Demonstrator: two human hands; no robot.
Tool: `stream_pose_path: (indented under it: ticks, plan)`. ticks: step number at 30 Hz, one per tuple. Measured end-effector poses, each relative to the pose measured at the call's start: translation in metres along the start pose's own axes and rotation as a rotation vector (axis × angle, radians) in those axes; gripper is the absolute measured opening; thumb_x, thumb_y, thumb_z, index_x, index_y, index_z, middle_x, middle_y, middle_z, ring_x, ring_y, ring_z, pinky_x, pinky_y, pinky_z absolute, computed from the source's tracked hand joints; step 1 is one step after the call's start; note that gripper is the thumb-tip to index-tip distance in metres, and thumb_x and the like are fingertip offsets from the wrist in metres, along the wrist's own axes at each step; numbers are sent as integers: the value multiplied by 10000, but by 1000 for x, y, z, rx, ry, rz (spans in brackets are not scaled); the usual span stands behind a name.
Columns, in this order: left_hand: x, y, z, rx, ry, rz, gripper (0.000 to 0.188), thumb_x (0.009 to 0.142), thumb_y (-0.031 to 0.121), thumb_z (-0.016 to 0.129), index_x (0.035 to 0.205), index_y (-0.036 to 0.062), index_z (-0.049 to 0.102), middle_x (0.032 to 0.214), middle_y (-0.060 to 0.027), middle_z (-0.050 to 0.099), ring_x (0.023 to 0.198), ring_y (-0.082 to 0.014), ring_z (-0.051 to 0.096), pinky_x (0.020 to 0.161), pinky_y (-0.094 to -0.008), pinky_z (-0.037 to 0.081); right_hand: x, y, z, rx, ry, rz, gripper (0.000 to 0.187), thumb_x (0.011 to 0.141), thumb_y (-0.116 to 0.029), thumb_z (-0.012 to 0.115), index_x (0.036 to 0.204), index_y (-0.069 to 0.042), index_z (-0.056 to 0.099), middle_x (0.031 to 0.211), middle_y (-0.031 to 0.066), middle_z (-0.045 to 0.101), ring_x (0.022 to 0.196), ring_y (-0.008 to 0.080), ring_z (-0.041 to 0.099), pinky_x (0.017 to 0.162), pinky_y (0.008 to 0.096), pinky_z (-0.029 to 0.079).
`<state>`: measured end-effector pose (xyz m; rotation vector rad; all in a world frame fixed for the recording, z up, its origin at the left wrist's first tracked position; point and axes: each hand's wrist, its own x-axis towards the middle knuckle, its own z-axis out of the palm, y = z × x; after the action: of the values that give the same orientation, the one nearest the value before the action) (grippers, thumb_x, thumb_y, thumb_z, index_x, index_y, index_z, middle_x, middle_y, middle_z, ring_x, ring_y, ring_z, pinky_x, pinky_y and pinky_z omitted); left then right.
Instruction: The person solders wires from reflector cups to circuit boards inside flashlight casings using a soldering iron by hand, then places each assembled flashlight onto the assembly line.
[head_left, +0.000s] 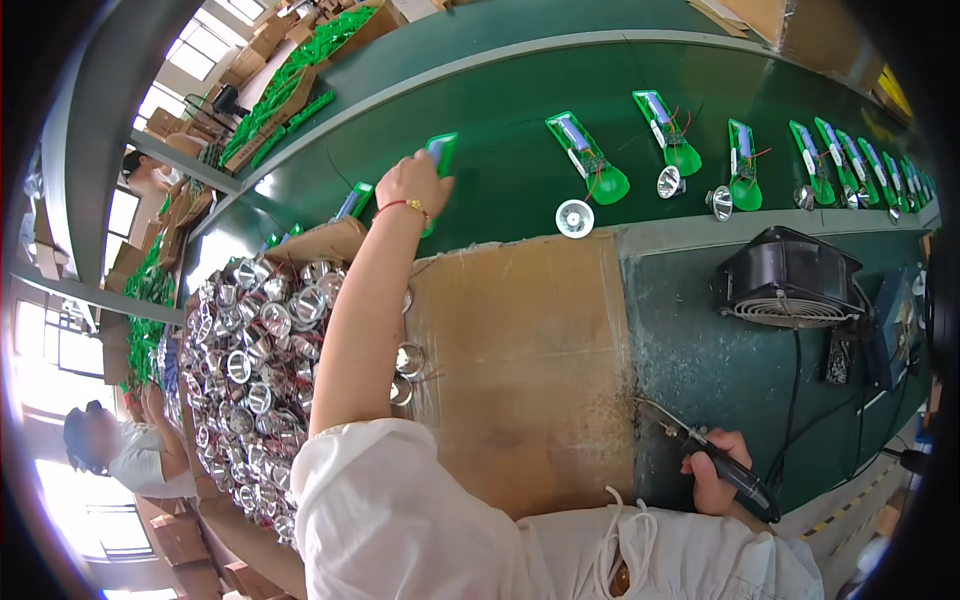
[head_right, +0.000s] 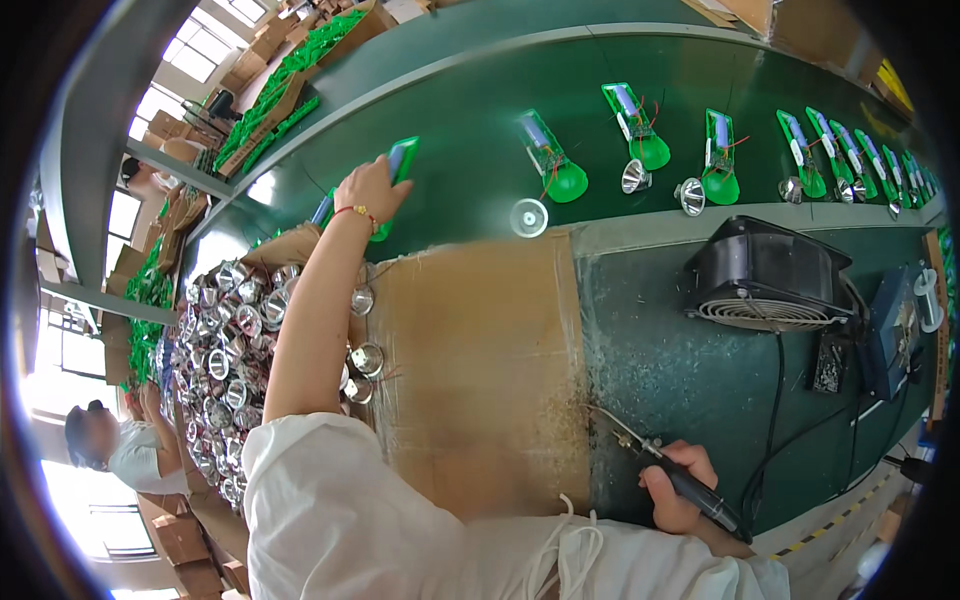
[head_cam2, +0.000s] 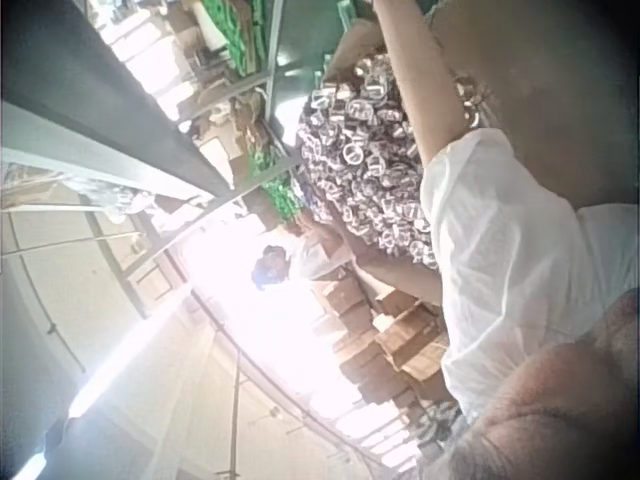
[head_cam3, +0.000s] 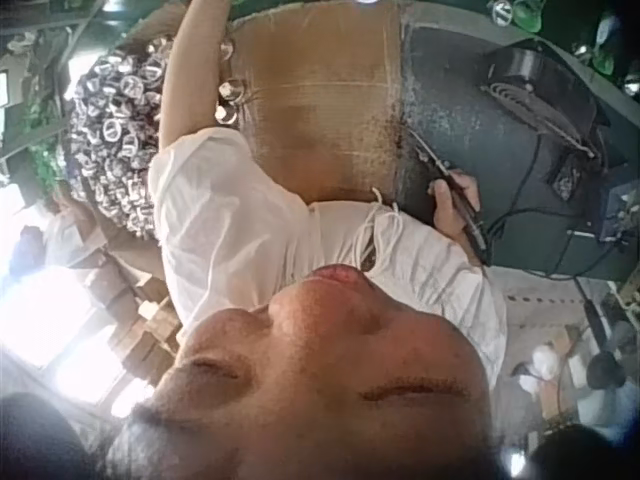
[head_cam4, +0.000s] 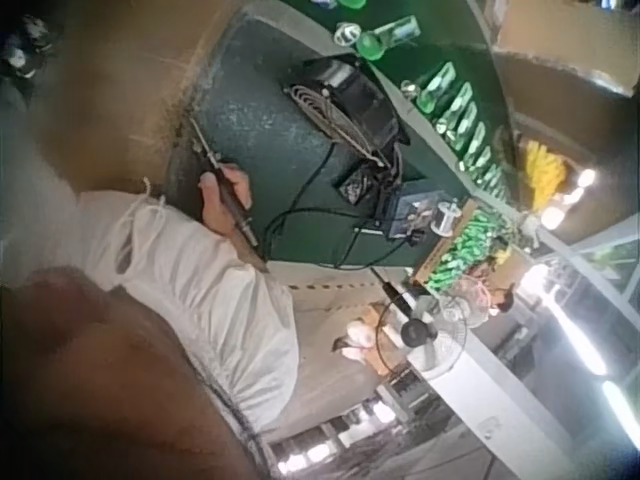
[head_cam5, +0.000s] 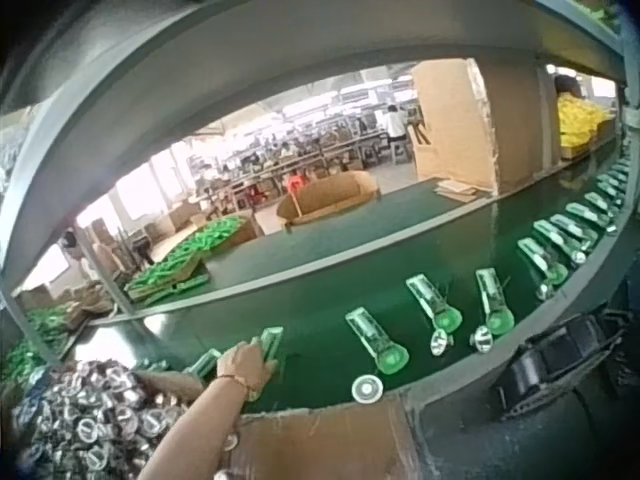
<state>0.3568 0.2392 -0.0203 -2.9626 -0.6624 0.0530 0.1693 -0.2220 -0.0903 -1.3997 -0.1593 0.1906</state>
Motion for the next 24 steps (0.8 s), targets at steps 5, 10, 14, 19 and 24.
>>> stream_pose_path:
  ticks: [5, 10, 14, 19, 24]
  plan:
    - [-147, 69, -12, -332, 305, 255, 460, 777, 326, 649, 1092, 31, 489, 985, -175, 562, 838, -332, 621, 721, -426, 515, 0, -3, -3, -40, 25, 51, 192, 848, -96, 617, 920, -2, 464, 750, 111, 562, 600, 121, 540, 550, 252, 450]
    - [-274, 114, 1, -451, 110, 151, 685, 751, 385, 687, 1268, 19, 425, 1186, -183, 471, 855, -325, 630, 621, -364, 556, 2, -6, -2, -32, 77, 59, 235, 853, -170, 626, 913, 2, 478, 701, 87, 577, 563, 110, 548, 537, 241, 464]
    - [-250, 65, 2, -212, 556, 99, 404, 802, 370, 644, 995, 27, 555, 975, -147, 570, 797, -303, 618, 636, -372, 534, 2, -7, 0, -55, 29, 42, 216, 857, -160, 621, 901, 3, 486, 687, 80, 577, 559, 108, 547, 530, 237, 463]
    - [-145, -29, 32, 182, 355, -107, 185, 824, 230, 585, 797, 55, 640, 889, -114, 622, 886, -257, 607, 716, -404, 498, -1, -4, 2, -54, 10, 20, 203, 851, -147, 624, 886, 5, 494, 687, 78, 583, 550, 105, 547, 520, 236, 462]
    - [-122, -27, 54, 191, 360, -49, 158, 812, 186, 593, 777, 37, 634, 835, -80, 642, 842, -261, 622, 725, -424, 494, 1, -5, 3, -76, 38, -14, 194, 838, -129, 641, 884, 7, 510, 700, 92, 603, 569, 110, 570, 529, 238, 474]
